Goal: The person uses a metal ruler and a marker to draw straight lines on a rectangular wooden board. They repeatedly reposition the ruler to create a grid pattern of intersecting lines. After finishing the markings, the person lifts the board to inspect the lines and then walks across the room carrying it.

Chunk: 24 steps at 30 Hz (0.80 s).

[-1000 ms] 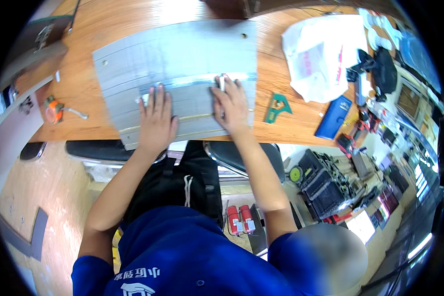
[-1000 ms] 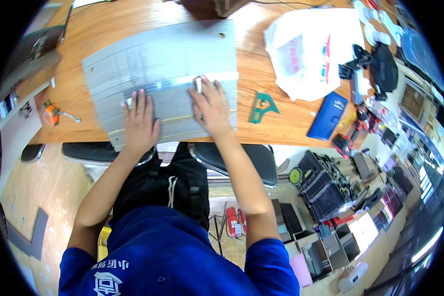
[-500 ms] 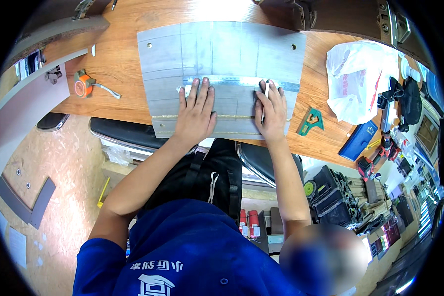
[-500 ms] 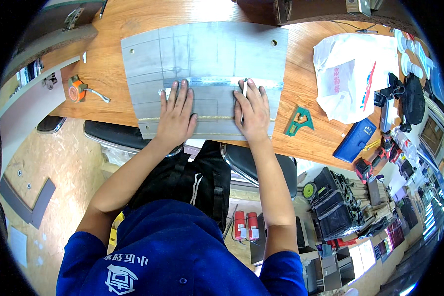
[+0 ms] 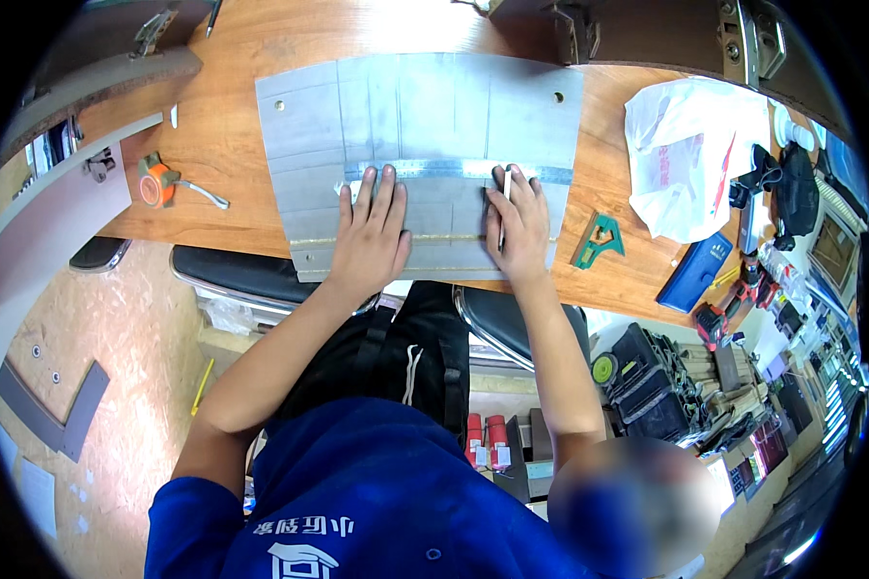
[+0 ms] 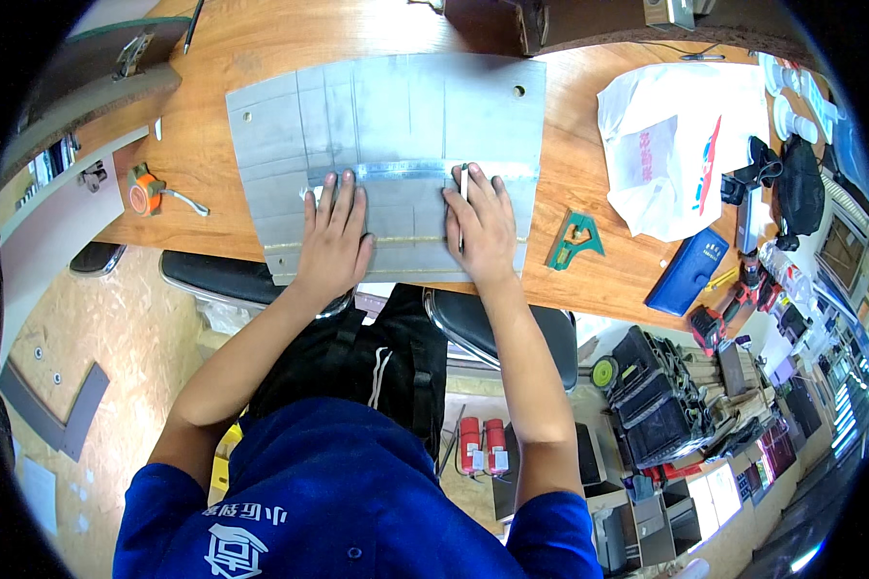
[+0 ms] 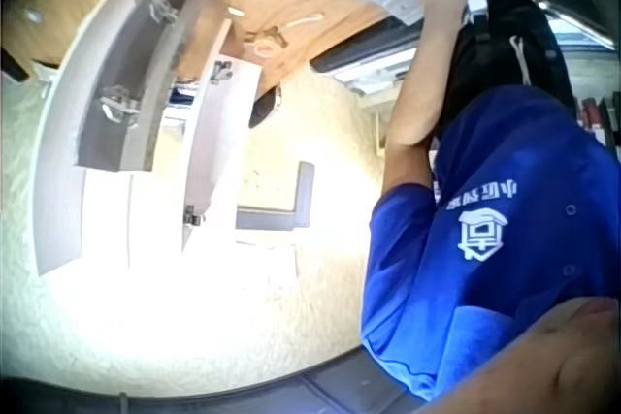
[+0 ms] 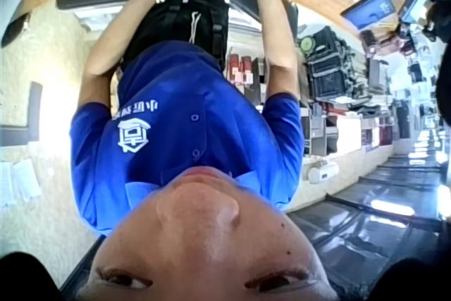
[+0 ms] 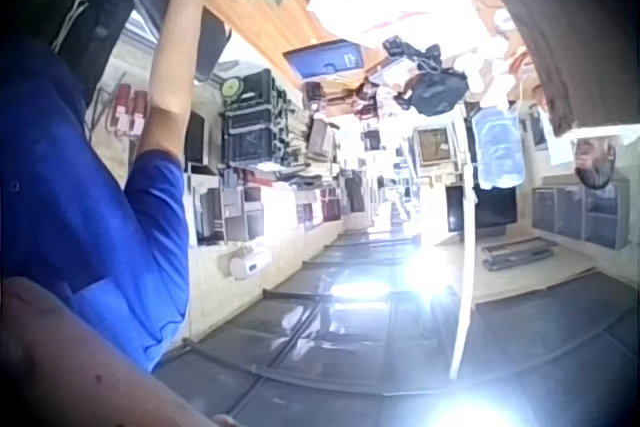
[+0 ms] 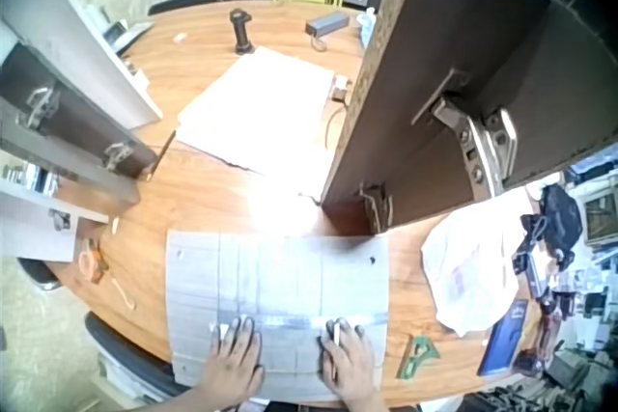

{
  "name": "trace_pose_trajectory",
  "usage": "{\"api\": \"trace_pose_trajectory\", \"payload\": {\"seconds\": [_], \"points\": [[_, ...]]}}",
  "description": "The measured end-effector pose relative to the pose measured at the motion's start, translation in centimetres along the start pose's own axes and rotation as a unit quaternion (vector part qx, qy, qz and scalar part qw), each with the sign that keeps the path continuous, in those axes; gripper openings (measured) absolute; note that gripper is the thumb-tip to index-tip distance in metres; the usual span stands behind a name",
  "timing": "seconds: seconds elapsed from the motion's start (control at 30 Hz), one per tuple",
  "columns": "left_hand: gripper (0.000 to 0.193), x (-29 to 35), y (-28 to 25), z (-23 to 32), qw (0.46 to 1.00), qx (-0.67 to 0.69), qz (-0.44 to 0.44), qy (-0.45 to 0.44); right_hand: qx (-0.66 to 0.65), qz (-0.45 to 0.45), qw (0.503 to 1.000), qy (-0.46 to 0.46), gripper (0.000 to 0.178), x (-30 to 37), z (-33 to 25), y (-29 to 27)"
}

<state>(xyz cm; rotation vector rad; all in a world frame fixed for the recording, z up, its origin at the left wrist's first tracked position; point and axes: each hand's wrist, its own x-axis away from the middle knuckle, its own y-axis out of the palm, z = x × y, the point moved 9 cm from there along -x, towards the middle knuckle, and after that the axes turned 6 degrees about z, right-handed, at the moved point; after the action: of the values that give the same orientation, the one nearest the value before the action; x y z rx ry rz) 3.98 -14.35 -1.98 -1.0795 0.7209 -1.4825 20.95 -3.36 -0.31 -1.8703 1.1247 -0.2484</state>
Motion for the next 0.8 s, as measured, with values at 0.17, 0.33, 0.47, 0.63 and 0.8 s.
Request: {"api": "trace_pose_trajectory", "payload": {"seconds": [0.17, 0.33, 0.47, 0.63, 0.8], "points": [[0.071, 0.01, 0.00, 0.03, 1.000, -0.005, -0.003, 0.002, -0.004, -0.004, 1.000, 0.000, 0.036, -0.12, -0.09, 0.00], [0.071, -0.09, 0.07, -0.04, 1.000, -0.014, -0.015, -0.003, -0.007, -0.005, 1.000, -0.002, 0.037, -0.21, -0.18, -0.10], [0.071, 0.06, 0.11, -0.06, 1.000, -0.007, -0.003, 0.004, -0.004, 0.000, 1.000, -0.005, 0.037, -0.18, -0.34, -0.19], [0.071, 0.14, 0.40, -0.14, 1.000, -0.007, -0.004, 0.005, -0.005, -0.007, 1.000, -0.003, 0.036, -0.17, -0.18, -0.08], [0.071, 0.33, 0.65, -0.24, 1.000, -0.008, 0.010, 0.009, -0.005, -0.009, 1.000, 0.002, 0.035, -0.30, -0.28, -0.10]]}}
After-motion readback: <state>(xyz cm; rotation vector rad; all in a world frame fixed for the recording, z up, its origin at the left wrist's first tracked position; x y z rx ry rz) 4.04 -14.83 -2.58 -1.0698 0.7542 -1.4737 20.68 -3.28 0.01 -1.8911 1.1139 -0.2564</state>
